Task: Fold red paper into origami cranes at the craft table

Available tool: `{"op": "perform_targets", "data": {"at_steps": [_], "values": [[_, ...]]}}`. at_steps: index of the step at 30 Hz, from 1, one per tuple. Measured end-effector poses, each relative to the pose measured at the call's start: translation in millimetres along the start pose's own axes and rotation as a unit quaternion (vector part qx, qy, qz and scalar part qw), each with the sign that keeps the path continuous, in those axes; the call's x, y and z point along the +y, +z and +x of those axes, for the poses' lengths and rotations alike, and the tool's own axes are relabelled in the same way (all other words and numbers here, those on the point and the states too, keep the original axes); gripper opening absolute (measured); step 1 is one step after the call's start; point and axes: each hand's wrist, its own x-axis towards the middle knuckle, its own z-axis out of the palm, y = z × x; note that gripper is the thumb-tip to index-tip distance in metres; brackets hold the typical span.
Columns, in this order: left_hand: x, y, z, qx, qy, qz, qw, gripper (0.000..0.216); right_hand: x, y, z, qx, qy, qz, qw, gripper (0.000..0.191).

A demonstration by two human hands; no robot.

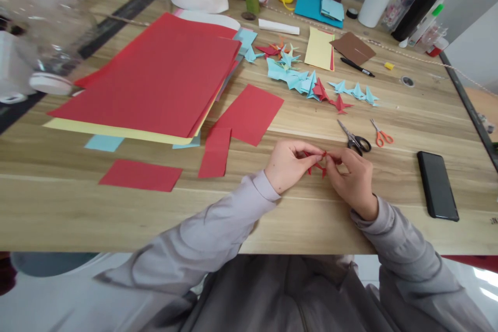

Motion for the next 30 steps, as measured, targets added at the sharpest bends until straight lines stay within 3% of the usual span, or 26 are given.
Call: {"op": "perform_targets", "data": {"at_steps": [6,9,12,17,24,30], "values": [[2.1,-3.7,1.3,-0.033,-0.041,-0.077,0.996,0.009,-2.8,-9.3,4.4,-0.027,0.122,0.129,0.984,0.009],[3.5,-6.7,2.2,-0.097,-0.092,-0.162,0.978,0.012,3.8,-14.8,9.1,-0.054,0.185,0.265,0.945,0.013],[5.1,-10.0,2.4,-0.149,-0.150,-0.224,0.951,0.014,8.6,-18.4,12.9,-0.118,0.199,0.378,0.897,0.016],[4.9,-14.6,3.2,-0.195,-0.198,-0.248,0.928,0.015,7.0,-21.4,15.8,-0.182,0.206,0.448,0.851,0.012],[4.3,-16.3,5.2,-0.212,-0.217,-0.275,0.912,0.016,8.6,-21.0,17.5,-0.193,0.208,0.456,0.844,0.015],[3.6,-16.9,6.3,-0.215,-0.225,-0.293,0.904,0.015,12.9,-18.9,17.4,-0.184,0.187,0.430,0.864,0.016]]}}
